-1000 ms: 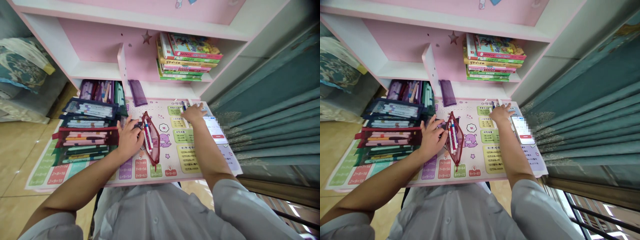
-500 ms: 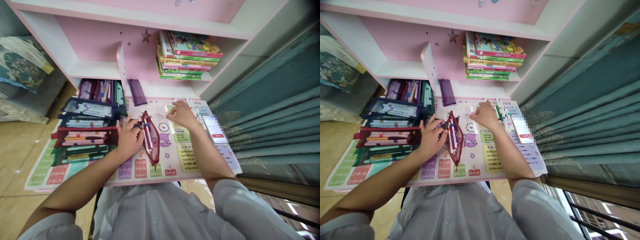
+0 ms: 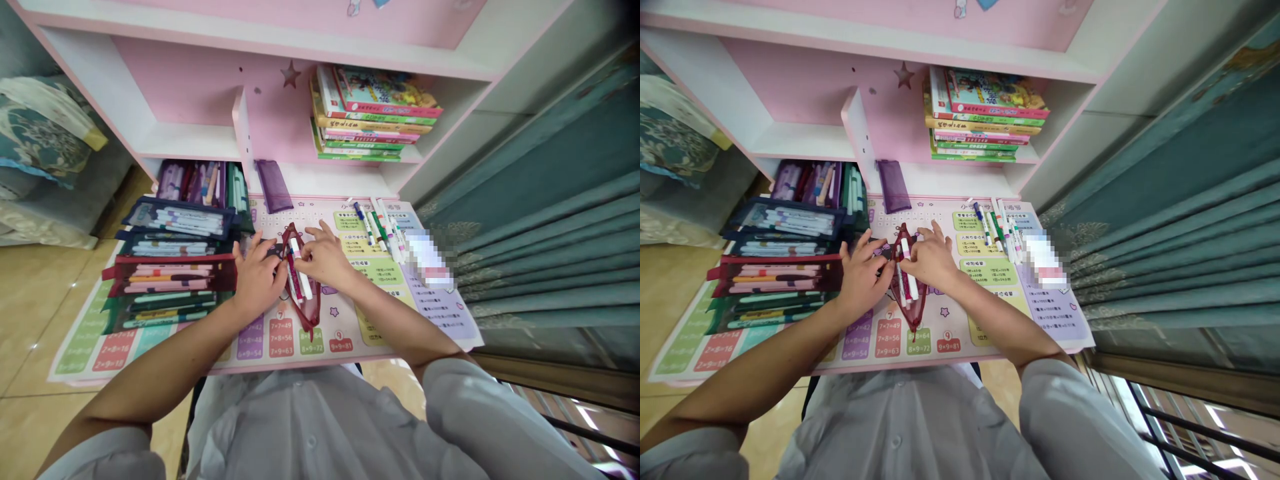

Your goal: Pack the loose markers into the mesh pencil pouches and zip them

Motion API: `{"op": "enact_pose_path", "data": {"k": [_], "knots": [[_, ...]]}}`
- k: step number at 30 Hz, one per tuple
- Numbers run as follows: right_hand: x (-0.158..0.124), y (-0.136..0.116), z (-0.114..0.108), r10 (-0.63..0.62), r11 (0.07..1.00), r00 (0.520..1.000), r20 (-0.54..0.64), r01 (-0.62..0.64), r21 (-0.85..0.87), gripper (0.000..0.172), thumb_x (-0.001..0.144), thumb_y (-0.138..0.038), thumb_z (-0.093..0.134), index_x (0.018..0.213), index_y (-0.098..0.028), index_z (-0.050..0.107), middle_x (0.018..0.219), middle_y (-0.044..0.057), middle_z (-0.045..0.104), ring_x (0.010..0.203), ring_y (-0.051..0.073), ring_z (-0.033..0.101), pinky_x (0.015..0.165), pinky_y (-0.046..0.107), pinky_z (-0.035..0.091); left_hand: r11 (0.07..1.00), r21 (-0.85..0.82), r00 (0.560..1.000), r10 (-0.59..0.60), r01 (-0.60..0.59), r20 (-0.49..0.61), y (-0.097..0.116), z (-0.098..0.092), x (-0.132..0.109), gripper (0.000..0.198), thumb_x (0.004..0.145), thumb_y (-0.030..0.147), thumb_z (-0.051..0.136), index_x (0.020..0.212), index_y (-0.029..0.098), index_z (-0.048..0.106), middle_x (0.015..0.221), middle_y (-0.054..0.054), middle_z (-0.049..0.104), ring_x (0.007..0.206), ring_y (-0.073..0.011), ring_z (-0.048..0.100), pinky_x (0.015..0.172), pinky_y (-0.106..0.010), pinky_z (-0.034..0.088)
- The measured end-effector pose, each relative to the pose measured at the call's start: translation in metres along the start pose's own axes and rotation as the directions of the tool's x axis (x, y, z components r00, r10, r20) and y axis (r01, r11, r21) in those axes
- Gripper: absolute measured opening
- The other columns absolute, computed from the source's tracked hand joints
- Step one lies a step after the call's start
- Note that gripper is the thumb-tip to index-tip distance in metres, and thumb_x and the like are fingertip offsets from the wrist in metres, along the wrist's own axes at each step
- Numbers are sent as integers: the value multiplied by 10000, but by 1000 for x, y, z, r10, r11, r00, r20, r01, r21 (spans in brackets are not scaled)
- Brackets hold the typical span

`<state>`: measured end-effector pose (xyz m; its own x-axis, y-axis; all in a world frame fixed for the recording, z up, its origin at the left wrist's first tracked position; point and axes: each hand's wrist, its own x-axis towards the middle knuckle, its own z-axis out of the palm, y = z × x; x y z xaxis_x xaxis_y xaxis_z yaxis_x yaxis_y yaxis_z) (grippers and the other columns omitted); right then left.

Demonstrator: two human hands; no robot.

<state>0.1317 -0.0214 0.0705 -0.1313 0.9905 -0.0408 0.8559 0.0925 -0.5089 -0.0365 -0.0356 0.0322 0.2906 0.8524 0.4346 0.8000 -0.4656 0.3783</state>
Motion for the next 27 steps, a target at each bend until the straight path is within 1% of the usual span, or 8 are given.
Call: {"op": "enact_pose_path", "data": {"k": [8, 10, 12, 15, 17, 21, 23, 27], "knots": [[-2, 2, 5, -58, 998, 998, -6, 57, -17, 175, 738, -328, 653, 652, -175, 665, 1455, 150, 492, 1478, 389, 206, 1098, 676, 229, 1000, -13, 1000, -3, 3, -2, -1, 0, 0, 291, 900, 258, 512, 652, 200, 653, 1243, -87, 669, 1375, -349, 431, 1132, -672, 152], [1, 6, -1, -68, 998, 995, -78, 69, 13, 178, 755, -338, 646, 670, -183, 669, 1430, 137, 518, 1466, 368, 249, 1109, 639, 259, 1000, -5, 1000, 0, 0, 1, -1, 0, 0, 295, 905, 263, 507, 653, 198, 647, 1243, -92, 669, 1378, -349, 428, 1123, -676, 163], [8, 15, -11, -53, 999, 977, -205, 54, -3, 176, 773, -336, 630, 688, -187, 671, 1418, 126, 528, 1461, 359, 260, 1120, 620, 267, 1000, -7, 1000, -1, 1, 3, -1, 0, 0, 298, 906, 264, 504, 656, 197, 651, 1242, -91, 669, 1379, -351, 425, 1126, -678, 159], [24, 40, -27, 30, 990, 918, -397, -82, -114, 164, 793, -309, 596, 729, -184, 680, 1451, 124, 482, 1473, 387, 192, 1115, 670, 228, 1000, -13, 1000, -1, 1, 3, -1, 0, 0, 307, 908, 264, 501, 649, 197, 651, 1242, -87, 669, 1376, -352, 428, 1130, -681, 151], [35, 62, -36, 138, 958, 879, -457, -235, -162, 152, 787, -261, 576, 768, -171, 696, 1469, 134, 451, 1471, 416, 165, 1092, 704, 222, 1000, -8, 1000, 1, -1, 1, -2, 0, -1, 310, 911, 264, 500, 644, 197, 643, 1239, -88, 671, 1373, -351, 432, 1123, -686, 157], [54, 109, -49, 364, 841, 822, -437, -492, -224, 293, 791, -179, 519, 999, -136, 721, 1487, 159, 427, 1466, 426, 157, 1075, 726, 231, 1000, 1, 1000, 5, -5, 4, -3, 0, -1, 309, 913, 266, 501, 649, 194, 643, 1244, -87, 669, 1372, -352, 432, 1116, -692, 165], [59, 127, -53, 458, 773, 790, -407, -581, -256, 389, 805, -202, 521, 1145, -104, 681, 1510, 192, 391, 1469, 439, 131, 1081, 727, 223, 1000, -1, 1000, 7, -7, 6, -3, 1, -1, 312, 915, 269, 502, 648, 193, 644, 1248, -83, 667, 1373, -352, 431, 1119, -691, 161], [66, 148, -53, 529, 716, 782, -328, -620, -322, 504, 820, -304, 546, 1260, -71, 619, 1518, 234, 365, 1460, 448, 130, 1078, 717, 238, 1000, -1, 1000, 10, -10, 0, -3, 1, -1, 312, 918, 269, 499, 650, 194, 639, 1247, -82, 667, 1371, -349, 435, 1121, -686, 165]]}}
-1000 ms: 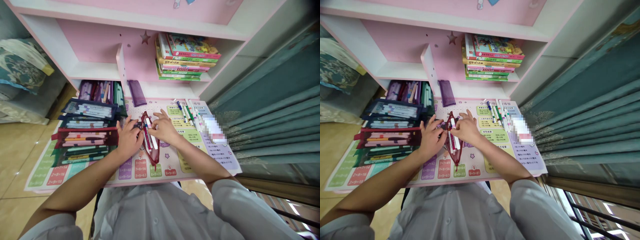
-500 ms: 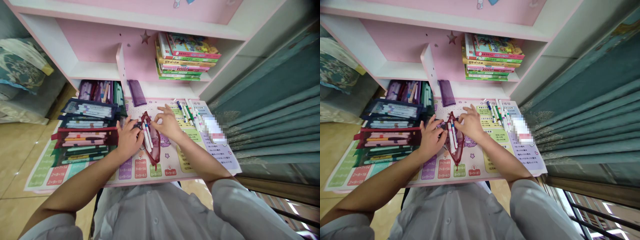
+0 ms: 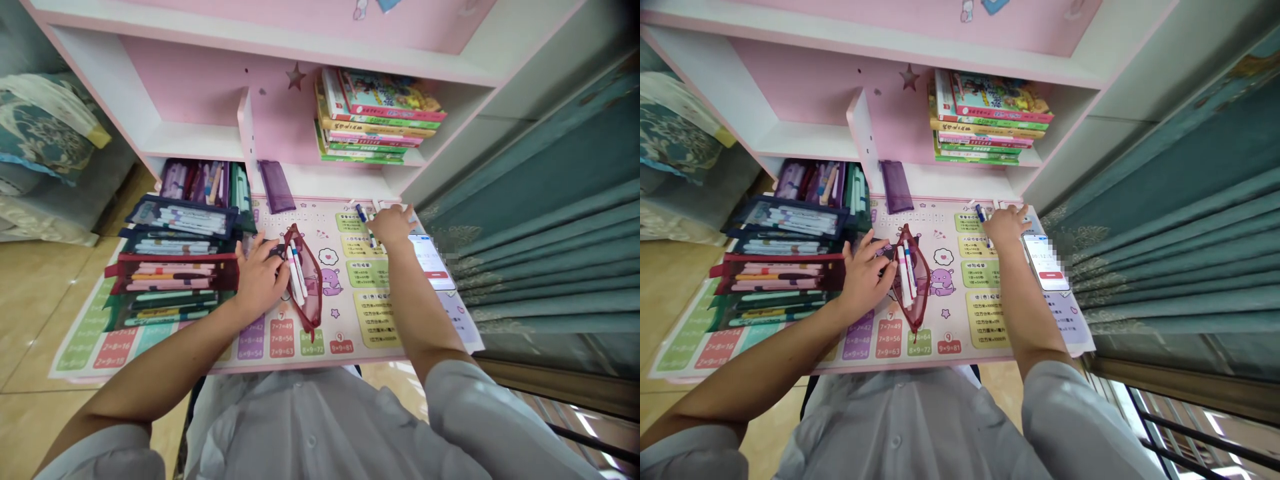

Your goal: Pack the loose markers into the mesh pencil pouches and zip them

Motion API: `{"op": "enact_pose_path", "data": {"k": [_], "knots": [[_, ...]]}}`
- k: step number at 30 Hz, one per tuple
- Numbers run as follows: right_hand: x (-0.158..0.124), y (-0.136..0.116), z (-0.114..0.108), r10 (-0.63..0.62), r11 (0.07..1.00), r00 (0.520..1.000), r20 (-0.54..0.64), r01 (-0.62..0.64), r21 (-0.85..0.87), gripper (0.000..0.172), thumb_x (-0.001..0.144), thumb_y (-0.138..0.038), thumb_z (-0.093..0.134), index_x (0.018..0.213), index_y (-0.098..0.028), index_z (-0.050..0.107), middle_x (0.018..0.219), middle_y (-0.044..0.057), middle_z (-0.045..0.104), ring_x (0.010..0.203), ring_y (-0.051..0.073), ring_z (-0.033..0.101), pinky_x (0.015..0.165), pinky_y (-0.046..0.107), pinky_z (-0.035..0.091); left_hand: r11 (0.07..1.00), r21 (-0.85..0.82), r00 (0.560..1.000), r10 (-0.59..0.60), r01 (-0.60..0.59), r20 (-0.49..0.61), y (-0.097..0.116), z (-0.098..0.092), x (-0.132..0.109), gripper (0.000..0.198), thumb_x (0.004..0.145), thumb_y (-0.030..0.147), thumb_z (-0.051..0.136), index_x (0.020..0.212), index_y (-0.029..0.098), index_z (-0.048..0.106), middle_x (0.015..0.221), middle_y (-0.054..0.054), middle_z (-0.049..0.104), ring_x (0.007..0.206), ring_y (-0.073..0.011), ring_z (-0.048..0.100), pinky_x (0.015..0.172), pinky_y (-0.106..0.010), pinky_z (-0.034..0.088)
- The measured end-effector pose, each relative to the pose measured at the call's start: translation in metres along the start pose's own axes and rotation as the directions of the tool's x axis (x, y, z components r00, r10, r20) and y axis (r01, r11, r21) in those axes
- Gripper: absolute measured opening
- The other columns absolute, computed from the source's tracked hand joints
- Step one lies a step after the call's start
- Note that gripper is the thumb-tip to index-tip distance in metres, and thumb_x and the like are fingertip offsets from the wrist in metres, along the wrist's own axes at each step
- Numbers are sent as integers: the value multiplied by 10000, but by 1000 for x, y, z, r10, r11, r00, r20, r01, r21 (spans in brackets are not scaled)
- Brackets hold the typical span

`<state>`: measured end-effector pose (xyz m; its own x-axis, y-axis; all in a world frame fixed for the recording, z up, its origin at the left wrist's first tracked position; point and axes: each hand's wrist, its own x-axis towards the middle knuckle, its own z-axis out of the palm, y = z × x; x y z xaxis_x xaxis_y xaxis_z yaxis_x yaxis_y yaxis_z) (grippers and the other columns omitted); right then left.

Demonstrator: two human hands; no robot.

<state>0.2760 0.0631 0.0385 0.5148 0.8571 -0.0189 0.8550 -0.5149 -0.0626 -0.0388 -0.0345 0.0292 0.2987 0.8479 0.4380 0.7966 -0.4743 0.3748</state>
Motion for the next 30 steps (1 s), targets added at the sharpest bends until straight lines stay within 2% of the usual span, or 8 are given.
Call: {"op": "enact_pose_path", "data": {"k": [10, 17, 21, 25, 28, 30], "knots": [[0, -6, 9, 5, 992, 995, 100, 8, -124, 528, 835, -309, 506, 1313, -94, 573, 1559, 219, 287, 1476, 436, 74, 1062, 756, 198, 1000, -1, 1000, 3, -3, -4, 0, 0, 0, 299, 911, 262, 514, 645, 190, 630, 1239, -83, 671, 1370, -339, 439, 1119, -679, 167], [-1, -8, 11, -48, 997, 997, 62, 52, -58, 501, 820, -343, 542, 1251, -99, 615, 1507, 219, 367, 1465, 426, 136, 1071, 740, 211, 1000, 7, 1000, 6, -6, -5, 0, 0, 0, 294, 913, 262, 517, 655, 186, 635, 1234, -89, 672, 1367, -346, 442, 1112, -683, 177], [-19, -17, -8, -128, 989, 991, -32, 130, 69, 367, 789, -314, 559, 1059, -111, 703, 1489, 189, 411, 1459, 424, 164, 1065, 757, 203, 1000, -1, 1000, 4, -4, -3, 0, 0, 0, 299, 915, 259, 511, 654, 184, 636, 1235, -89, 672, 1370, -344, 439, 1113, -683, 171], [-52, -28, -40, -274, 928, 960, -53, 278, 247, 159, 738, -271, 601, 680, -150, 685, 1450, 159, 473, 1446, 434, 225, 1070, 738, 243, 1000, -4, 1000, -3, 3, -1, 0, 0, 0, 299, 911, 258, 513, 647, 188, 634, 1244, -86, 668, 1380, -333, 428, 1124, -670, 159], [-82, -31, -60, -418, 844, 907, -55, 410, 345, 168, 703, -241, 619, 548, -177, 612, 1396, 121, 536, 1438, 405, 285, 1108, 675, 274, 1000, -1, 1000, -3, 3, -2, 0, 0, 0, 303, 910, 261, 512, 642, 188, 632, 1241, -85, 670, 1375, -338, 434, 1123, -671, 161], [-102, -32, -70, -532, 775, 846, -35, 503, 383, 166, 685, -238, 637, 529, -188, 605, 1389, 95, 550, 1443, 386, 296, 1126, 640, 286, 1000, 3, 1000, -2, 2, -5, 0, 0, 0, 300, 910, 260, 511, 647, 187, 635, 1233, -88, 673, 1371, -343, 438, 1117, -676, 170]]}}
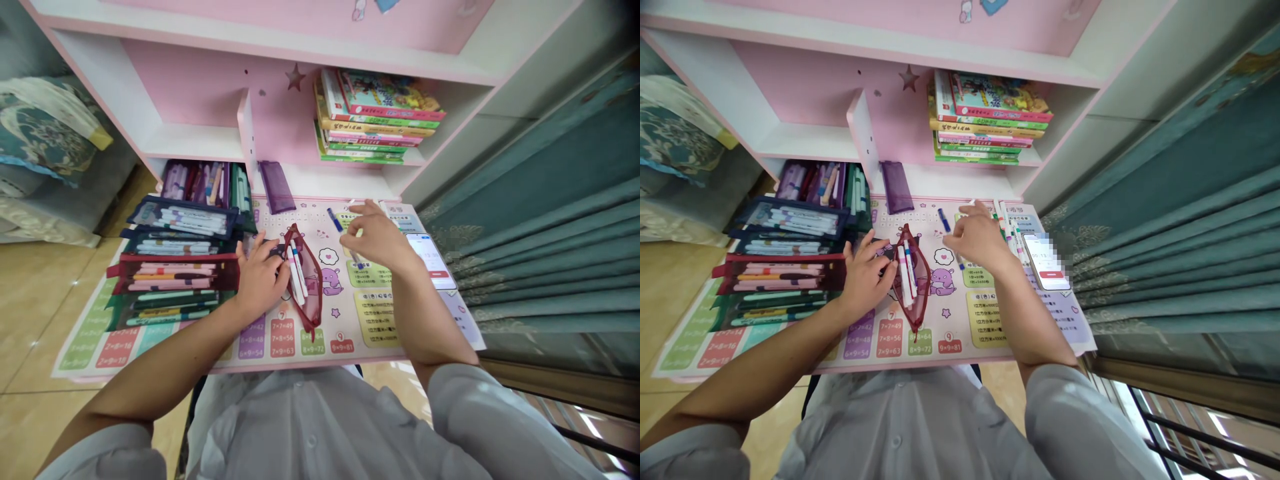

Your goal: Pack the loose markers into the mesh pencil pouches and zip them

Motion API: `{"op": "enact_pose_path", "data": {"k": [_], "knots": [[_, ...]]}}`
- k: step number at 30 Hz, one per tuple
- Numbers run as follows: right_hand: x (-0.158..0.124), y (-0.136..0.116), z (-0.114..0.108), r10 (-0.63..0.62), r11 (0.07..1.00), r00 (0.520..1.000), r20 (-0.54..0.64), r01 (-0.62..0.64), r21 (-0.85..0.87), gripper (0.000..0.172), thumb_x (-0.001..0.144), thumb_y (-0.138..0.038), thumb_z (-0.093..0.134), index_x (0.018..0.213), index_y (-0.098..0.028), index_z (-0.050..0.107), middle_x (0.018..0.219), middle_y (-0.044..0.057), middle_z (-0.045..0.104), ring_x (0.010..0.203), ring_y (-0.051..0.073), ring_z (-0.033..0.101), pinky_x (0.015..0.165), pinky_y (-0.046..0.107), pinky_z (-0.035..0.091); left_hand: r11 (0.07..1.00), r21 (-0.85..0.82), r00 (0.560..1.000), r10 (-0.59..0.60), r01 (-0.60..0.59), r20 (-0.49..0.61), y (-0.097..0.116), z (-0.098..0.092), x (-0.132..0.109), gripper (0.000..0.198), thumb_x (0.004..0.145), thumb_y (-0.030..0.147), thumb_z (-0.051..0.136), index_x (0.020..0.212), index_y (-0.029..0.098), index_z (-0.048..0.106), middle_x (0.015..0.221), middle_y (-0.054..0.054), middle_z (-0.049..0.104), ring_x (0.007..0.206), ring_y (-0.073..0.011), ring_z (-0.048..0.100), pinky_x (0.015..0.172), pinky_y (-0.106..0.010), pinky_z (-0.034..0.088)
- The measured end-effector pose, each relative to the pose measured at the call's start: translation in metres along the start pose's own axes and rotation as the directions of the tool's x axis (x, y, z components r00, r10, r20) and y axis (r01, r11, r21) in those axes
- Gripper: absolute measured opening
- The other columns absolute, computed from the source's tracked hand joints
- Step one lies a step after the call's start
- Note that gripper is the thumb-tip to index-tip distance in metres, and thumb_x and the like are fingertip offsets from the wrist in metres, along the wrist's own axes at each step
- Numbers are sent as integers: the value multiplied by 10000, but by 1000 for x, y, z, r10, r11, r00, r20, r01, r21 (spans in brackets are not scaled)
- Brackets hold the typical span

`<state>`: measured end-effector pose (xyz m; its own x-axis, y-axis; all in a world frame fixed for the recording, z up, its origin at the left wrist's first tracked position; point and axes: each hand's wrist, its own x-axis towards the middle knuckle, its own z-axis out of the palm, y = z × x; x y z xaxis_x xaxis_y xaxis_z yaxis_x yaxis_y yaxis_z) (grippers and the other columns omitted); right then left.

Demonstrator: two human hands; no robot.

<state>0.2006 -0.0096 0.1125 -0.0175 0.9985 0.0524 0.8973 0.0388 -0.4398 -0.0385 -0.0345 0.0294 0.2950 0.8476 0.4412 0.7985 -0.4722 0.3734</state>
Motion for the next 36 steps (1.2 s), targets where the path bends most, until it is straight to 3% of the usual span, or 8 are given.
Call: {"op": "enact_pose_path", "data": {"k": [5, 13, 19, 23, 26, 29, 32, 36], "knots": [[-30, -30, 2, -172, 984, 961, 218, 178, -9, 157, 689, -240, 644, 543, -190, 617, 1432, 81, 528, 1467, 358, 265, 1143, 617, 270, 1000, -1, 1000, 3, -3, 9, 1, -1, 1, 280, 909, 256, 509, 674, 186, 644, 1244, -86, 669, 1376, -350, 430, 1105, -688, 181], [-30, -52, 32, -124, 979, 930, 347, 172, -109, 161, 735, -244, 613, 597, -165, 642, 1476, 153, 470, 1488, 386, 180, 1115, 700, 196, 1000, 7, 1000, -3, 3, 9, 2, 0, 1, 285, 908, 245, 498, 667, 184, 636, 1237, -90, 672, 1376, -347, 432, 1121, -673, 166], [-26, -52, 52, -124, 972, 936, 330, 182, -152, 193, 806, -270, 580, 747, -150, 719, 1477, 177, 461, 1488, 399, 166, 1121, 705, 176, 1000, 11, 1000, 6, -6, 7, 1, 0, 0, 287, 911, 256, 504, 669, 186, 642, 1247, -95, 668, 1379, -345, 428, 1118, -671, 169], [-23, -47, 50, -162, 972, 926, 342, 210, -108, 243, 877, -275, 524, 815, -161, 729, 1499, 163, 438, 1490, 395, 171, 1115, 705, 205, 1000, 18, 1000, -1, 1, 17, 2, -2, 0, 282, 917, 263, 502, 707, 190, 676, 1257, -99, 664, 1384, -347, 419, 1123, -668, 170], [-17, -37, 44, -185, 968, 925, 331, 229, -99, 232, 857, -126, 504, 916, -181, 722, 1512, 141, 422, 1494, 384, 167, 1120, 692, 231, 1000, 15, 1000, -6, 5, 21, 3, -3, 0, 288, 923, 267, 495, 729, 197, 696, 1273, -93, 655, 1395, -348, 403, 1128, -672, 166], [-9, -23, 43, -242, 946, 920, 308, 294, -137, 397, 773, 22, 498, 1010, -216, 709, 1513, 128, 411, 1497, 398, 137, 1101, 726, 235, 1000, 15, 1000, -6, 5, 30, 3, -4, -1, 293, 930, 274, 488, 746, 201, 704, 1283, -93, 648, 1393, -349, 405, 1126, -683, 164], [-4, -14, 46, -382, 891, 887, 260, 429, -152, 417, 777, 19, 515, 1025, -254, 711, 1518, 96, 397, 1501, 406, 100, 1097, 749, 213, 1000, 21, 1000, 1, -2, 24, 3, -4, -2, 299, 938, 273, 480, 754, 202, 705, 1279, -98, 648, 1386, -349, 413, 1123, -684, 174], [-3, -18, 48, -564, 786, 796, 220, 599, -153, 179, 817, -119, 601, 905, -213, 726, 1535, 97, 385, 1499, 422, 82, 1112, 740, 193, 998, 26, 997, 59, -60, 50, 5, -8, -1, 303, 952, 271, 465, 773, 203, 700, 1294, -93, 639, 1394, -348, 399, 1113, -706, 163]]}}
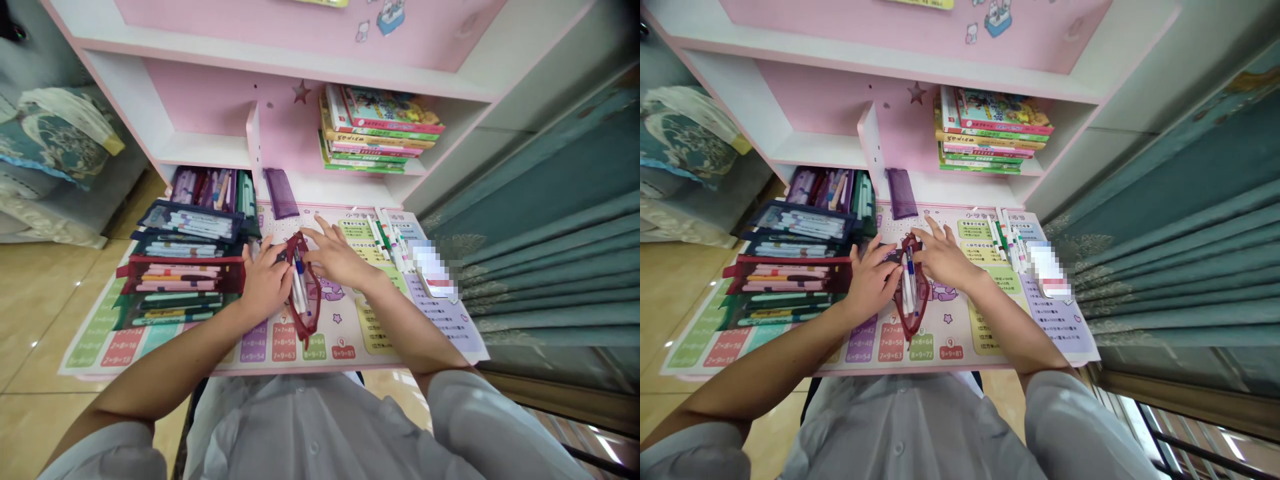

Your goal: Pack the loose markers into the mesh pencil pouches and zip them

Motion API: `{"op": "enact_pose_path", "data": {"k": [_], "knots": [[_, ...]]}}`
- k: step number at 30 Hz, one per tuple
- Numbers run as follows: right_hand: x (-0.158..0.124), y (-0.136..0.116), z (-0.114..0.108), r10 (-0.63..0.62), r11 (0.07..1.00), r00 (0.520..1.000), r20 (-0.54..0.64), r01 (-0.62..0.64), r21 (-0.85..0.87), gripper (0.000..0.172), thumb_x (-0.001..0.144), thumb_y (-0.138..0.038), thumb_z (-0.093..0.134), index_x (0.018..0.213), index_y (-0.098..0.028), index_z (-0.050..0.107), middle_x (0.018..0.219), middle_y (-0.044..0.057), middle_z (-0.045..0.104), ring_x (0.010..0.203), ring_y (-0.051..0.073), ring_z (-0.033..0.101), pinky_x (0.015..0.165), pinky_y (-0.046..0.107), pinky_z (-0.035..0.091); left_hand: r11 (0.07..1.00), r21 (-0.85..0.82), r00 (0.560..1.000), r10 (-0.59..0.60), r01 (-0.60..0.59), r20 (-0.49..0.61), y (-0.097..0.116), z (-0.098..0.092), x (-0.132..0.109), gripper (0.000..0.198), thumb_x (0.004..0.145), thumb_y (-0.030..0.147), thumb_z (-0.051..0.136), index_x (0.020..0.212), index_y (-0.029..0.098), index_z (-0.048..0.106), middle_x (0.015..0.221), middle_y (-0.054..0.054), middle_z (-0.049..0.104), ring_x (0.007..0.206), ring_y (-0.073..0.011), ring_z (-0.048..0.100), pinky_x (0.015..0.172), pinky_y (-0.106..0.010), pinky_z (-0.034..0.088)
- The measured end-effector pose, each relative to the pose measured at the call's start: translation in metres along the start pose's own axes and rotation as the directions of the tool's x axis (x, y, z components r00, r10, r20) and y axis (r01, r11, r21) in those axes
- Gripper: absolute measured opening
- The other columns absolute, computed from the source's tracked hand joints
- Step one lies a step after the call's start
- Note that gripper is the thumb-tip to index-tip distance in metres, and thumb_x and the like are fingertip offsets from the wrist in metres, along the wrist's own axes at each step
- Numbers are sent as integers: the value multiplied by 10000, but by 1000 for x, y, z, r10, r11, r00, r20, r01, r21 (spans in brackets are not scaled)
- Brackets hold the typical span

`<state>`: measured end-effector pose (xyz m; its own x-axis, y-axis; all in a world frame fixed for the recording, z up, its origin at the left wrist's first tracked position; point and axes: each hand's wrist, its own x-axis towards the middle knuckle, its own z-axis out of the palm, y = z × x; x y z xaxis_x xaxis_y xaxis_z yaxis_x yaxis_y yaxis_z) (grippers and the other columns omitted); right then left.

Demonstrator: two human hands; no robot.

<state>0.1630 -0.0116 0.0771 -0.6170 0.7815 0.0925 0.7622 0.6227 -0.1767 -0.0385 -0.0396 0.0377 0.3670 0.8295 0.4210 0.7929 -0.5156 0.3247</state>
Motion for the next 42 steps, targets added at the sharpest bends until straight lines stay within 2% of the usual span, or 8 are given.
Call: {"op": "enact_pose_path", "data": {"k": [5, 15, 17, 21, 24, 28, 37, 42], "knots": [[0, -3, -4, -132, 991, 991, 27, 131, 22, 196, 827, -93, 567, 833, -218, 718, 1389, 58, 579, 1465, 358, 261, 1109, 729, 198, 998, 20, 993, 65, -67, 102, 5, -7, 9, 272, 940, 239, 482, 804, 212, 716, 1247, -101, 661, 1397, -371, 389, 1075, -742, 188], [-18, 20, 5, -35, 997, 998, -47, 39, 71, 199, 882, -161, 542, 785, -225, 703, 887, 40, 719, 1166, 244, 578, 1134, 644, 159, 990, 27, 937, 122, -138, 326, 16, -4, 35, 316, 894, 477, 591, 783, 223, 742, 1230, -118, 669, 1364, -401, 412, 1069, -791, 104], [-18, 23, 7, 9, 996, 997, -71, -2, 95, 181, 865, -153, 560, 782, -221, 707, 879, 42, 710, 1144, 246, 587, 1132, 642, 161, 984, 37, 915, 146, -173, 376, 18, -3, 43, 314, 812, 526, 678, 818, 220, 745, 1222, -141, 664, 1360, -421, 405, 1069, -797, 86], [-17, 31, 10, 46, 984, 992, -113, -26, 177, 130, 844, -187, 609, 772, -224, 710, 868, 37, 690, 1094, 244, 598, 1110, 590, 242, 975, 105, 912, 140, -195, 386, 16, 1, 59, 54, 810, 255, 699, 805, 237, 749, 1172, -118, 679, 1366, -393, 409, 1088, -780, 46], [-19, 41, 9, 32, 953, 991, -133, 10, 302, 39, 825, -250, 666, 829, -223, 694, 898, 36, 688, 1075, 229, 603, 1041, 465, 387, 977, 115, 923, 127, -179, 362, 10, 5, 68, 153, 793, 150, 659, 730, 262, 741, 1122, -75, 702, 1356, -372, 425, 1101, -763, -1], [-32, 61, 2, 89, 893, 992, -92, -38, 449, 425, 738, -389, 774, 1102, -230, 624, 1137, 63, 662, 1121, 227, 585, 988, 403, 463, 988, 79, 937, 101, -135, 334, 4, 9, 70, 182, 791, 131, 640, 713, 264, 736, 1103, -66, 710, 1364, -360, 421, 1097, -766, -13], [-52, 91, 7, 292, 817, 954, -74, -209, 537, 230, 738, -415, 769, 859, -238, 684, 1188, 42, 661, 1219, 229, 560, 1063, 487, 423, 994, 51, 960, 78, -95, 270, 0, 18, 61, 192, 842, 150, 590, 743, 245, 724, 1162, -73, 689, 1359, -343, 432, 1107, -756, 19], [-51, 93, 17, 292, 762, 949, -118, -156, 629, 163, 757, -371, 755, 792, -232, 679, 1143, 32, 683, 1195, 209, 583, 1069, 481, 437, 998, 36, 966, 47, -58, 256, 7, 17, 60, 149, 847, 165, 617, 767, 233, 722, 1199, -91, 671, 1352, -366, 436, 1092, -776, 60]]}}
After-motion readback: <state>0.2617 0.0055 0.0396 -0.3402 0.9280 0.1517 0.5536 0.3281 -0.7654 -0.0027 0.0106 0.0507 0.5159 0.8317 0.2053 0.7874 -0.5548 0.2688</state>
